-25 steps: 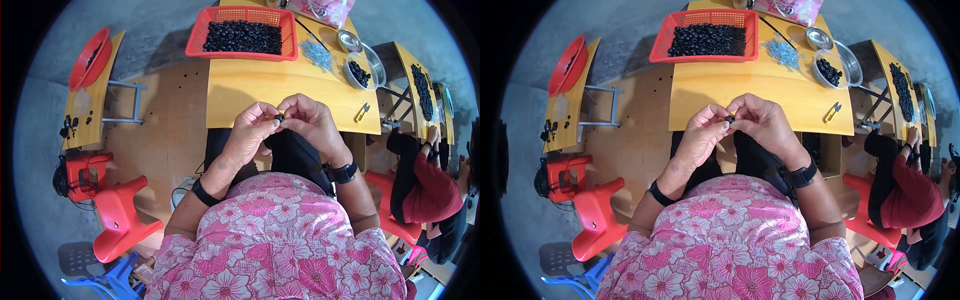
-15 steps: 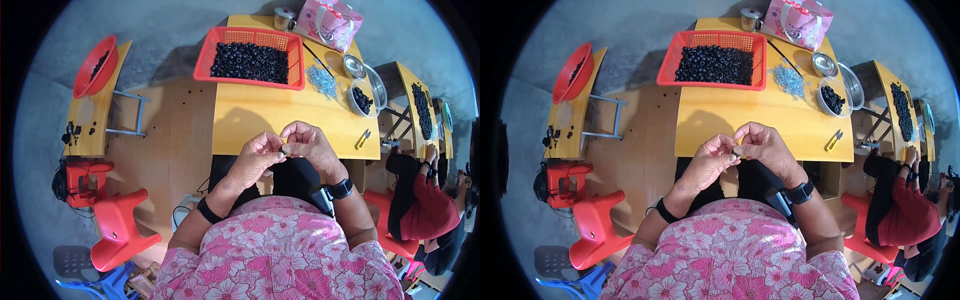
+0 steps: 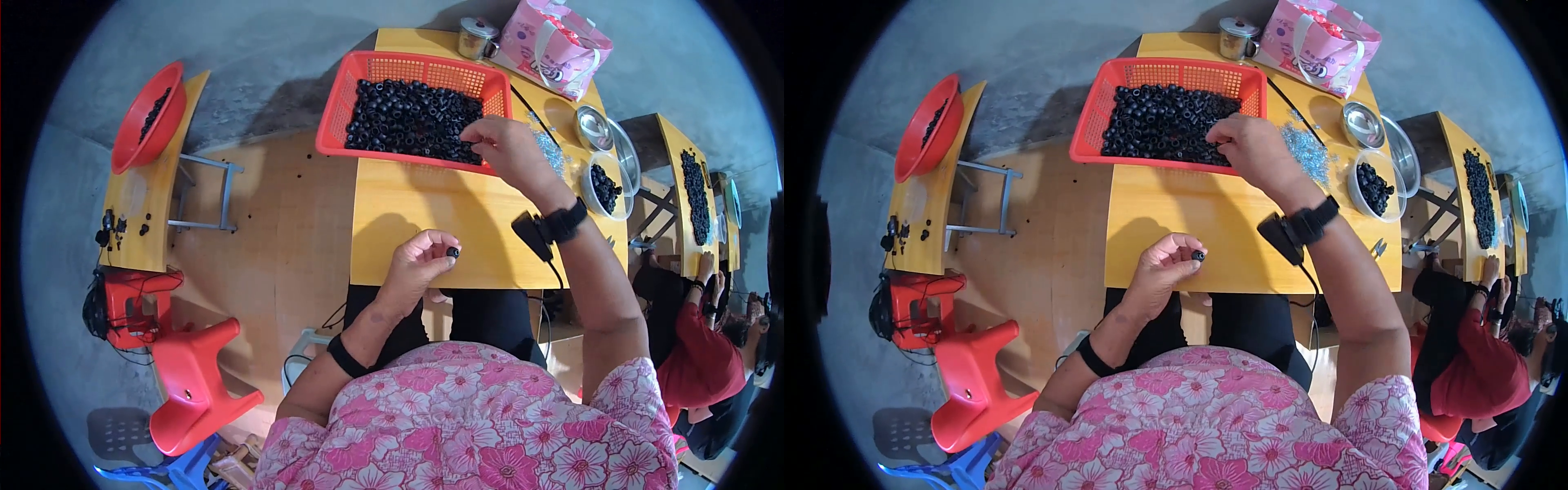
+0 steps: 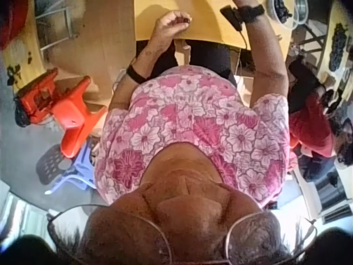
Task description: Sorting small black plastic or rubber components on a workbench from a central container into different piles or trays.
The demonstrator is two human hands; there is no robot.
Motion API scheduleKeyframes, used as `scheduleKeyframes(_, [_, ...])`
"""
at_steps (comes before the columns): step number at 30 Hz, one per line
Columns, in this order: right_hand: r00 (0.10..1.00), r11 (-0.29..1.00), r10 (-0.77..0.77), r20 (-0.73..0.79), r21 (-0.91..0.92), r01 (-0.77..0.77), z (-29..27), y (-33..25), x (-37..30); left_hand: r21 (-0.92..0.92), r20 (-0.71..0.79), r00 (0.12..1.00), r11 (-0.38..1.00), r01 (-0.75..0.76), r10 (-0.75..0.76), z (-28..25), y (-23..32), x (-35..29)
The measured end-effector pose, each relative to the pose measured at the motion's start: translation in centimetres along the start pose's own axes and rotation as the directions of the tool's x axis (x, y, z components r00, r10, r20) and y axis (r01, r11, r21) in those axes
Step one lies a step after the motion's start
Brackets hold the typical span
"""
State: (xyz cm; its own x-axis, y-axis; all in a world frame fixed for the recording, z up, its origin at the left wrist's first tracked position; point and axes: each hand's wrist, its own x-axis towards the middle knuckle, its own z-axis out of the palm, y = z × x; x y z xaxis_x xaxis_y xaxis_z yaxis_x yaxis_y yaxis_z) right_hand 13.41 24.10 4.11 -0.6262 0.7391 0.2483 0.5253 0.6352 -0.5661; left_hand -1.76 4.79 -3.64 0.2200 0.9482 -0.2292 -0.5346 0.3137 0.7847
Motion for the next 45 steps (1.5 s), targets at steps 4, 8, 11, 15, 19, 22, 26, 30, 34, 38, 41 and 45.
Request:
scheduleKeyframes(4, [0.958,0.984,-0.074,0.277,-0.135,0.115,2.0,2.8,2.4,0.051,-0.091,0.994,0.997,0.062,-0.057,-0.1,-0.3,-0.1])
scheduleKeyframes(8, [0.881,0.980,-0.008,0.474,-0.173,0.103,2.6,3.3,3.8,0.013,-0.051,0.997,0.998,0.065,-0.064,-0.5,-0.5,0.0])
scheduleKeyframes(11, [0.869,0.966,-0.089,0.487,-0.169,0.194,3.0,4.1,4.1,0.019,-0.057,0.996,0.997,0.074,-0.073,-0.3,-0.4,-0.1])
scheduleKeyframes(15, [0.864,0.958,-0.123,0.488,-0.170,0.232,3.3,4.4,4.4,0.071,-0.058,0.996,0.995,0.075,-0.071,-0.1,-0.6,-0.1])
scheduleKeyframes(19, [0.844,0.944,-0.161,0.511,-0.169,0.282,3.4,4.4,4.7,0.021,-0.052,0.997,0.998,0.066,-0.064,0.2,-0.3,-0.3])
scheduleKeyframes(22, [0.850,0.946,-0.147,0.506,-0.180,0.271,3.6,4.2,4.7,0.029,-0.079,0.991,0.993,0.112,-0.109,0.7,0.3,-0.7])
scheduleKeyframes(26, [0.846,0.956,-0.003,0.534,-0.247,0.159,3.7,4.3,4.9,0.048,-0.093,0.989,0.991,0.123,-0.118,1.0,0.5,-1.1])
scheduleKeyframes(30, [0.850,0.949,-0.055,0.524,-0.237,0.208,3.8,4.4,5.0,0.050,-0.086,0.989,0.990,0.128,-0.124,0.9,0.5,-1.4])
scheduleKeyframes(34, [0.845,0.945,-0.005,0.535,-0.274,0.179,3.7,3.9,5.1,0.018,-0.062,0.993,0.995,0.097,-0.096,0.6,0.3,-1.7])
scheduleKeyframes(38, [0.822,0.930,0.039,0.569,-0.321,0.178,3.5,3.3,5.5,-0.010,-0.047,0.995,0.996,0.087,-0.087,0.6,0.6,-2.0])
scheduleKeyframes(41, [0.836,0.940,0.072,0.545,-0.317,0.126,3.4,3.2,5.4,0.022,-0.034,0.997,0.997,0.076,-0.075,0.5,0.9,-2.1])
scheduleKeyframes(45, [0.844,0.943,0.049,0.534,-0.303,0.136,3.3,3.8,5.0,0.046,-0.049,0.997,0.997,0.068,-0.066,0.8,1.2,-2.5])
